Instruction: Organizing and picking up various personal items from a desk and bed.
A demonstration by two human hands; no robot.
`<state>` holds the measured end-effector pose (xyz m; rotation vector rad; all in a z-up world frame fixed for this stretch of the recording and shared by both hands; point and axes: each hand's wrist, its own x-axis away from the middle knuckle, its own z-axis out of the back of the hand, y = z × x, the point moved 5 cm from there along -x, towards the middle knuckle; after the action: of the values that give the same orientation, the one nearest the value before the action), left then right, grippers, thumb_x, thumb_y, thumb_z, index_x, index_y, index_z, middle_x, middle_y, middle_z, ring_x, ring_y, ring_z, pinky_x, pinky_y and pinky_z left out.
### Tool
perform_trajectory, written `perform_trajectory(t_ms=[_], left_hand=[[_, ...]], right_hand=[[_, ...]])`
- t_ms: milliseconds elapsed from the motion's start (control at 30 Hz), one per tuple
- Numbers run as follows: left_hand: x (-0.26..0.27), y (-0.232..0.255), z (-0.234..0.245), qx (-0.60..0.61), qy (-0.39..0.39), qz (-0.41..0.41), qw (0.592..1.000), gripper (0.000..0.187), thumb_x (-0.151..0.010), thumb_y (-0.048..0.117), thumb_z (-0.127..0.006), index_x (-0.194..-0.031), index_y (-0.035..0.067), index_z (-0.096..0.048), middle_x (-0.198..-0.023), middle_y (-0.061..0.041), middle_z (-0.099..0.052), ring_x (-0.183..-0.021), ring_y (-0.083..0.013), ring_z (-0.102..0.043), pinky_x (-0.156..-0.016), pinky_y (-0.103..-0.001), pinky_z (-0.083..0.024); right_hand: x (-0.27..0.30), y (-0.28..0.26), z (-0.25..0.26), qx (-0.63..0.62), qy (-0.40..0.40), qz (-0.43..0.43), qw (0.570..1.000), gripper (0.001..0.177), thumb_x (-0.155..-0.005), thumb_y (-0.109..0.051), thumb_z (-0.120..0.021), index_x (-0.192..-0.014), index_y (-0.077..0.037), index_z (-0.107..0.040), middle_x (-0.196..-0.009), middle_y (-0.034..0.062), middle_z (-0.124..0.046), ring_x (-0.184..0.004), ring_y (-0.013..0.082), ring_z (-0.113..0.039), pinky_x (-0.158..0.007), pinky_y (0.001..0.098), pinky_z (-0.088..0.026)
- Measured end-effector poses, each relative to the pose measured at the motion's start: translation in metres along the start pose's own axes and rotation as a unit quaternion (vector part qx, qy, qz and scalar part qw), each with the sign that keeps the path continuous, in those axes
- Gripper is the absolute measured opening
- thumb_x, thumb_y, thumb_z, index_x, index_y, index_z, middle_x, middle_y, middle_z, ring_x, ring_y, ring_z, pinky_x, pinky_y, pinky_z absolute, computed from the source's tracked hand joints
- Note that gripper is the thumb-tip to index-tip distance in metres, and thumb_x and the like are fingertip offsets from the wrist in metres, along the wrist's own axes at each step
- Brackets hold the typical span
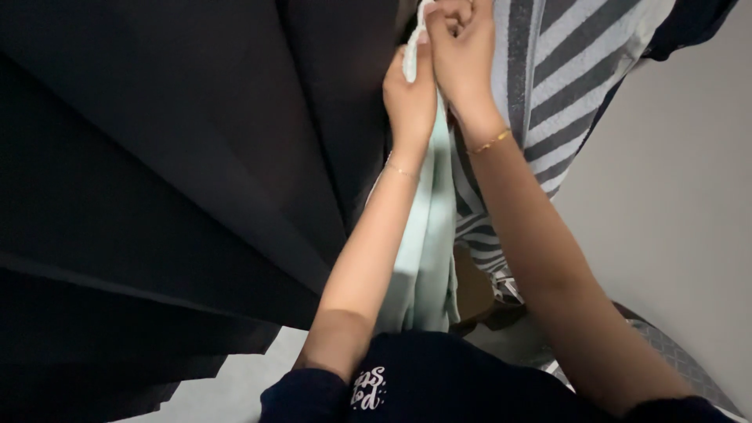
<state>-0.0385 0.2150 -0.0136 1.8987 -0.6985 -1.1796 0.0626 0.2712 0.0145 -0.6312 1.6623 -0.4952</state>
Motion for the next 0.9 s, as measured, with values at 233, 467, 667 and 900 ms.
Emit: perform_trajectory(t_ms=[233,467,667,900], left_hand=[[-0.024,-0.027,-0.001,-0.018,0.011,0.026,0.999,0.049,-0.102,0.046,-0.058,-0.104,0.0,-0.074,-0.09,-0.016,-0.08,-0.086,-0.0187,-0.075,-0.079,-0.033,-0.058],[-0.043,-0.058,-0.002,-0.02,-0.033,0.079,0.996,0.07,-0.097,0.06,-0.056,-0.129,-0.002,-0.067,-0.127,-0.022,-0.073,-0.12,-0.0275,-0.068,-0.101,-0.034,-0.051],[-0.052,-0.07,0.001,0.03,-0.054,0.072,0.996,0.07,-0.098,0.055,-0.059,-0.135,-0.004,-0.066,-0.138,-0.02,-0.069,-0.131,-0.0251,-0.063,-0.109,-0.033,-0.045],[-0.044,-0.07,0.012,-0.033,-0.062,0.074,0.995,0.063,-0.103,0.051,-0.051,-0.141,0.003,-0.061,-0.139,-0.018,-0.066,-0.126,-0.0235,-0.063,-0.103,-0.034,-0.048]], right_hand=[[-0.008,0.004,-0.017,-0.098,0.065,0.02,0.993,0.032,-0.099,0.012,-0.07,-0.114,-0.003,-0.046,-0.096,0.0069,-0.068,-0.085,0.0124,-0.069,-0.074,0.0254,-0.055],[-0.018,0.016,-0.014,-0.106,0.165,0.064,0.979,0.035,-0.09,0.016,-0.075,-0.099,-0.003,-0.047,-0.085,-0.0023,-0.052,-0.075,0.0073,-0.053,-0.07,0.0229,-0.046],[-0.017,0.032,-0.013,-0.027,0.163,0.083,0.983,0.036,-0.094,0.013,-0.079,-0.093,-0.004,-0.048,-0.078,-0.0034,-0.051,-0.072,0.0063,-0.049,-0.065,0.0236,-0.042],[-0.017,0.01,-0.025,-0.126,0.16,0.073,0.976,0.023,-0.09,0.003,-0.074,-0.099,-0.003,-0.053,-0.082,-0.0009,-0.065,-0.067,0.009,-0.064,-0.059,0.0245,-0.053]])
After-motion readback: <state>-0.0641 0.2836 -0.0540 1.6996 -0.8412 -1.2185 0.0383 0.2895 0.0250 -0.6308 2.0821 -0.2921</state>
